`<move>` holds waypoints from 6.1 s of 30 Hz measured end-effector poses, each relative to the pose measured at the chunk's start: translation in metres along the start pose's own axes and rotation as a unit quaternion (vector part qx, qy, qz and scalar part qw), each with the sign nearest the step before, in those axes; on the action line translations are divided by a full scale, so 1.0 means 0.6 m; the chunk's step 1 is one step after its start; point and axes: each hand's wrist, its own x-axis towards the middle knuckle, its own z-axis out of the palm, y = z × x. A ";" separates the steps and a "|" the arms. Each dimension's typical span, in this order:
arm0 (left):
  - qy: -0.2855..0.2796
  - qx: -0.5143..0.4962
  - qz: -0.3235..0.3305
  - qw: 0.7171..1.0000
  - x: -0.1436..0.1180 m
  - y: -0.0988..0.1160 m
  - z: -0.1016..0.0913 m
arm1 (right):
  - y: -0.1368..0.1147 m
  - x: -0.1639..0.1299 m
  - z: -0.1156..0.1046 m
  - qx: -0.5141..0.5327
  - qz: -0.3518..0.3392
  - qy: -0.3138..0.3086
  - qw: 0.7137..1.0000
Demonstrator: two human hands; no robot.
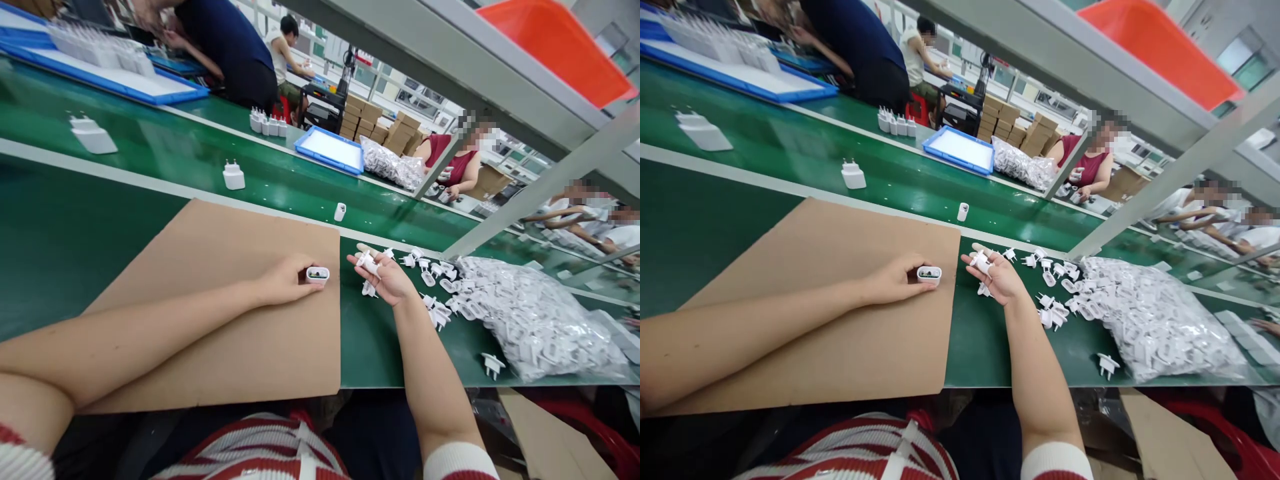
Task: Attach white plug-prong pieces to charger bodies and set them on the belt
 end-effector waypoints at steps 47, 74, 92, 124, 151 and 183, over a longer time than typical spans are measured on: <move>-0.026 -0.129 0.002 0.991 0.010 -0.004 0.000 | 0.018 -0.015 0.130 -0.677 -0.279 -0.013 0.681; 0.150 0.236 -0.166 0.946 0.284 -0.114 -0.079 | 0.029 0.059 -0.074 -0.728 -0.122 0.193 0.647; 0.325 0.212 -0.206 0.898 0.184 -0.122 -0.188 | 0.010 0.036 -0.001 -0.075 -0.061 0.071 0.993; 0.019 -0.062 0.006 0.998 0.013 -0.013 0.004 | 0.023 -0.006 0.092 -0.283 -0.185 -0.022 0.941; 0.003 -0.081 0.004 0.997 0.014 -0.010 -0.001 | 0.041 0.005 0.114 -0.650 -0.328 -0.022 0.685; 0.187 0.114 -0.180 0.959 0.226 -0.111 -0.128 | -0.011 0.031 -0.063 -0.670 0.065 0.037 0.739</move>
